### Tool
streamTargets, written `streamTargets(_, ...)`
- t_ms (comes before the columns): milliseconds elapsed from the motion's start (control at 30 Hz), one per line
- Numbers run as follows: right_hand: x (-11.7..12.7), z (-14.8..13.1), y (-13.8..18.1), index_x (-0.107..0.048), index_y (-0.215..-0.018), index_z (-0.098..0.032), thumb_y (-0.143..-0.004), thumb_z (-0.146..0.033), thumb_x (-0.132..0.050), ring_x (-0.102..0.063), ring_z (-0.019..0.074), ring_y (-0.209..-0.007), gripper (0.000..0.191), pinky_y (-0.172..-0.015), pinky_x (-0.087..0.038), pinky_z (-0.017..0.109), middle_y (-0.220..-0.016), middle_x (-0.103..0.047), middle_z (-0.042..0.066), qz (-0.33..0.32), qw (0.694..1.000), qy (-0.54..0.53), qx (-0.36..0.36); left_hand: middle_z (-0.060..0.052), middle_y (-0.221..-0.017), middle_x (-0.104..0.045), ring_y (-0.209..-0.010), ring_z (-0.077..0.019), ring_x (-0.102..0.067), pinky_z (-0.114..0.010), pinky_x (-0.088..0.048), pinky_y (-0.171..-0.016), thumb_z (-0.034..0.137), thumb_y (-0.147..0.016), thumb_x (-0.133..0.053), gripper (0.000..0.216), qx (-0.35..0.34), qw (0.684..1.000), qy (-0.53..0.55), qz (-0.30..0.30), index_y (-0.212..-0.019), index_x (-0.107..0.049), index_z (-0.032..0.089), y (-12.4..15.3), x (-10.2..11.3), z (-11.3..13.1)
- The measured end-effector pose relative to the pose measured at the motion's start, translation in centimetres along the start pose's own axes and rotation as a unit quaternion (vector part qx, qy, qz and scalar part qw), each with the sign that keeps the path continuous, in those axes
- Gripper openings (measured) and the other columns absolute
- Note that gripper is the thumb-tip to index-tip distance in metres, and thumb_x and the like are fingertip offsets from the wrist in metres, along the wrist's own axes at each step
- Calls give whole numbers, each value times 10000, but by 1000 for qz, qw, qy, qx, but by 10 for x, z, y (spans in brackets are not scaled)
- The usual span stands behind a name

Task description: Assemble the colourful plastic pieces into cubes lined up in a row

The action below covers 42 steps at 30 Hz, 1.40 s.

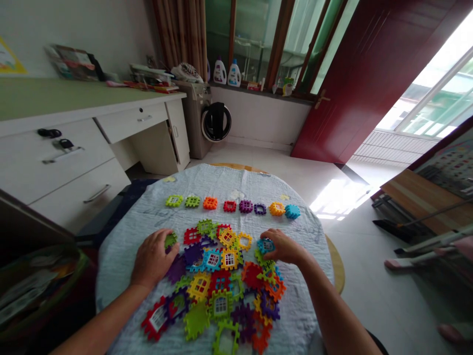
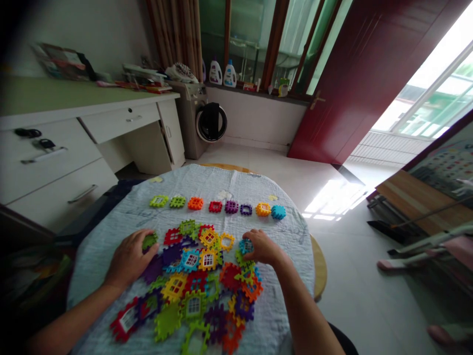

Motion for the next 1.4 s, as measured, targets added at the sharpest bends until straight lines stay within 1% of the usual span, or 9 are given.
streamTargets(133, 3, -4, -1, -609, -1147, -159, -658, -176, -733, -549, 246, -1049, 505, -958, -382, 351, -1121, -625, 93, 10, 1000, -8, 7, -130, -1126, -628, -1075, -280, -577, -412, -440, -978, 403, -850, -477, 374, 1, 1000, 3, -3, -1109, -550, 143, 0, 0, 0)
streamTargets(333, 4, -10, -6, -626, -1118, -171, -659, -181, -728, -546, 242, -1033, 471, -953, -377, 354, -1117, -634, 80, 19, 999, -2, 35, -133, -1143, -623, -1084, -281, -572, -416, -440, -981, 395, -852, -476, 367, 3, 1000, 1, 1, -1111, -551, 145, 0, 2, 1)
streamTargets(533, -3, -4, -6, -630, -1153, -163, -644, -206, -755, -525, 269, -1070, 525, -945, -381, 361, -1150, -613, 107, -6, 1000, 20, 5, -136, -1143, -623, -1085, -282, -572, -419, -442, -983, 393, -848, -481, 366, 4, 1000, 0, -1, -1107, -552, 144, 0, 1, 2)
streamTargets(733, -4, -4, -4, -599, -1197, -165, -644, -211, -737, -507, 270, -1094, 572, -943, -381, 360, -1160, -599, 105, -11, 1000, 20, 14, -138, -1134, -625, -1081, -282, -574, -416, -444, -981, 390, -846, -478, 355, 5, 1000, 3, 0, -1098, -552, 151, 0, 1, 1)
streamTargets(900, -8, -7, -5, -601, -1168, -150, -643, -161, -687, -501, 261, -1069, 532, -940, -381, 362, -1147, -575, 117, -24, 999, 31, 2, -140, -1140, -626, -1092, -286, -573, -420, -436, -992, 395, -840, -482, 363, 6, 1000, 12, -2, -1098, -554, 150, 0, 2, 2)
streamTargets(1067, 0, -4, -3, -585, -1124, -160, -617, -147, -672, -488, 244, -1025, 515, -928, -391, 350, -1103, -544, 99, 17, 1000, 21, 8, -134, -1134, -632, -1084, -285, -582, -420, -444, -976, 393, -832, -478, 355, 14, 1000, 13, -2, -1093, -552, 164, -1, 3, 1)
streamTargets(1233, 51, 44, 4, -544, -1131, -202, -658, -152, -631, -481, 228, -1012, 484, -916, -386, 340, -1106, -507, 80, 166, 985, 23, -32, -144, -1145, -633, -1090, -293, -580, -430, -440, -984, 413, -836, -470, 380, 14, 1000, 15, -4, -1098, -563, 154, -1, 2, 1)
streamTargets(1333, 84, 93, 2, -538, -1142, -238, -654, -160, -627, -488, 223, -968, 502, -878, -387, 344, -1089, -508, 62, 217, 970, 44, -104, -140, -1139, -638, -1086, -295, -583, -432, -441, -981, 410, -828, -473, 375, 16, 1000, 18, -5, -1092, -566, 161, -1, 2, 0)
streamTargets(1400, 100, 121, -3, -549, -1140, -241, -639, -178, -646, -485, 236, -972, 514, -845, -389, 343, -1100, -514, 66, 222, 963, 58, -144, -139, -1137, -638, -1084, -294, -583, -428, -443, -976, 408, -830, -470, 372, 16, 1000, 15, -8, -1091, -563, 159, -1, 1, -1)
Point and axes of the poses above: each hand's wrist, its own y-axis away from the middle knuckle, its own x-axis out of the back of the hand, z = x × y, the point moved 8 cm from there along -y, towards the middle knuckle
